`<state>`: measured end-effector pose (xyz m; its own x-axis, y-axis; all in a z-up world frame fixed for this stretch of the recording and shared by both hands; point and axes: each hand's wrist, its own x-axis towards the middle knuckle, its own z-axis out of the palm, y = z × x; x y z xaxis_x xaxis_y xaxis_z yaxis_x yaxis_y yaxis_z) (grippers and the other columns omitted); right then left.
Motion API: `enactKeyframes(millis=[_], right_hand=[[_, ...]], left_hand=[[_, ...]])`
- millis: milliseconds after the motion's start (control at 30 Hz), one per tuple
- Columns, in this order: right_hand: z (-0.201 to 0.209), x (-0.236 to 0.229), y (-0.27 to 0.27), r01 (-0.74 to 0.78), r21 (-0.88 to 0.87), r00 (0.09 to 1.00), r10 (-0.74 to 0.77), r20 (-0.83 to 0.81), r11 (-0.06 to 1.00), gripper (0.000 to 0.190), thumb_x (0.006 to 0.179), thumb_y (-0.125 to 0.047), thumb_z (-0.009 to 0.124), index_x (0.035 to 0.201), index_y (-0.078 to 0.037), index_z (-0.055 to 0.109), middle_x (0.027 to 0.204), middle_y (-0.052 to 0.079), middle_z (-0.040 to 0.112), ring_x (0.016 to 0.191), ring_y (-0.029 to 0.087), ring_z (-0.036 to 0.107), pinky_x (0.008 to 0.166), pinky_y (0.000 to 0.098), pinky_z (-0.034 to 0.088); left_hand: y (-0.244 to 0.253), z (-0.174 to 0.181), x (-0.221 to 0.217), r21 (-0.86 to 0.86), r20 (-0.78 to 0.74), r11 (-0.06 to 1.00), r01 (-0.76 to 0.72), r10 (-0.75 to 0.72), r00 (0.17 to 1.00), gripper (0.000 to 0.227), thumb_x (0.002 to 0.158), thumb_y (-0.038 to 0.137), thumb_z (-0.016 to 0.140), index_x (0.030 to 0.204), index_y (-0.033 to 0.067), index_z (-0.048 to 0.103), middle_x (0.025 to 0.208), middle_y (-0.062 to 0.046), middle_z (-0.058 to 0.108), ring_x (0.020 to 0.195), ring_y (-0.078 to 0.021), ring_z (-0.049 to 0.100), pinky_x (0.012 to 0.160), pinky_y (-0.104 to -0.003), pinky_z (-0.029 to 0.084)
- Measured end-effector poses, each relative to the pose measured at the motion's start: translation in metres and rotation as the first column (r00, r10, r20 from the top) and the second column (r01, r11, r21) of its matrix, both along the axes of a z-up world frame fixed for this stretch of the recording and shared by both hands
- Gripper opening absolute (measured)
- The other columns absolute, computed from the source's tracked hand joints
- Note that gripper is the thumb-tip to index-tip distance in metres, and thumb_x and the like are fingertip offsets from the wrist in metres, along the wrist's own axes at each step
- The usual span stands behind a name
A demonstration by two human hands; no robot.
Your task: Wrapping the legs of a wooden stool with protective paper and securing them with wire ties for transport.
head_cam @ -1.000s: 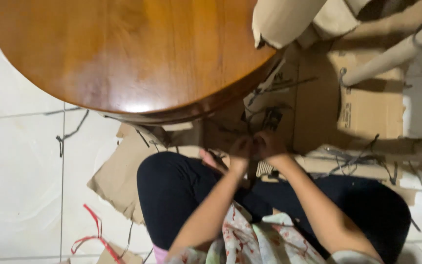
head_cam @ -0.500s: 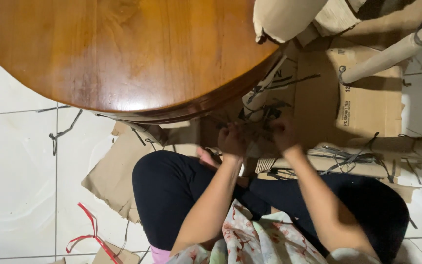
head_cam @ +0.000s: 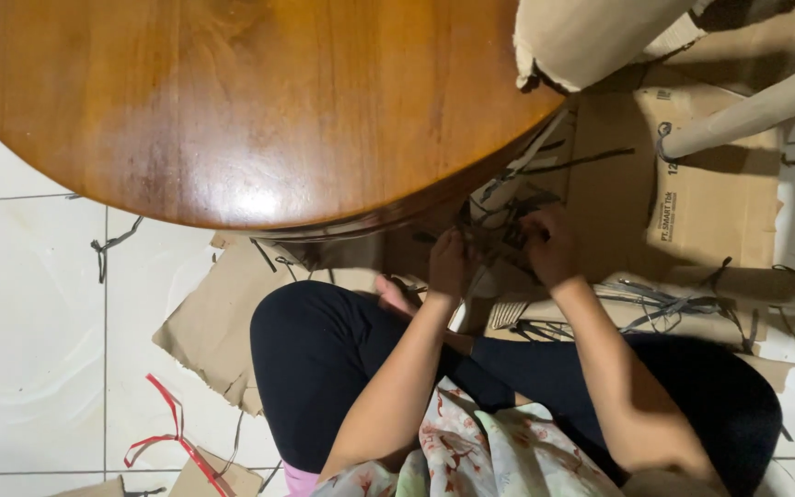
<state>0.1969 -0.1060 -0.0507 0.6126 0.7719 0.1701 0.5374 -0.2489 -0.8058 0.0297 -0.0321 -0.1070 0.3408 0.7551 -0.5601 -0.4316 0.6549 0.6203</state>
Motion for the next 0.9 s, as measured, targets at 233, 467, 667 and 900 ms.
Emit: enactKeyframes(millis=[233,467,667,900], right_hand=[[0.012,-0.005,-0.006,-0.054,-0.006,0.997,0.055,0.057,0.999,0.009,0.101,-0.009,0.068,0.106,-0.013,0.075,0.096,0.008,0.06,0.094,0.029,0.065,0.086,0.041,0.056],[0.008,-0.007,-0.017,-0.123,-0.021,0.977,0.124,0.174,0.992,0.016,0.1,-0.004,0.065,0.109,-0.012,0.076,0.094,0.01,0.063,0.087,0.031,0.066,0.08,0.0407,0.056],[0.086,-0.025,-0.015,-0.127,-0.165,0.842,0.194,0.504,0.978,0.006,0.092,-0.012,0.073,0.096,-0.015,0.077,0.089,0.007,0.066,0.081,0.03,0.064,0.075,0.0413,0.051],[0.056,-0.019,-0.012,-0.025,-0.29,0.984,0.075,0.161,0.957,0.018,0.103,-0.013,0.059,0.108,-0.013,0.077,0.093,0.011,0.073,0.083,0.029,0.069,0.079,0.0407,0.055]], left_hand=[[0.0,0.06,-0.009,0.184,-0.581,0.766,0.616,-0.421,0.697,0.034,0.102,0.04,0.064,0.123,0.0132,0.067,0.097,-0.009,0.072,0.079,-0.0181,0.073,0.072,-0.041,0.061],[0.0,0.085,-0.011,0.336,-0.59,0.756,0.561,-0.296,0.751,0.03,0.098,0.029,0.065,0.107,0.0021,0.076,0.087,-0.019,0.072,0.081,-0.0271,0.071,0.07,-0.046,0.058],[0.006,0.089,-0.008,0.367,-0.638,0.752,0.547,-0.225,0.737,0.023,0.093,0.021,0.071,0.106,0.0039,0.078,0.096,-0.023,0.075,0.097,-0.0403,0.072,0.079,-0.049,0.058],[0.004,0.097,-0.009,0.366,-0.566,0.78,0.508,-0.247,0.787,0.021,0.095,0.016,0.069,0.106,0.0015,0.078,0.096,-0.023,0.076,0.092,-0.0313,0.073,0.076,-0.045,0.06]])
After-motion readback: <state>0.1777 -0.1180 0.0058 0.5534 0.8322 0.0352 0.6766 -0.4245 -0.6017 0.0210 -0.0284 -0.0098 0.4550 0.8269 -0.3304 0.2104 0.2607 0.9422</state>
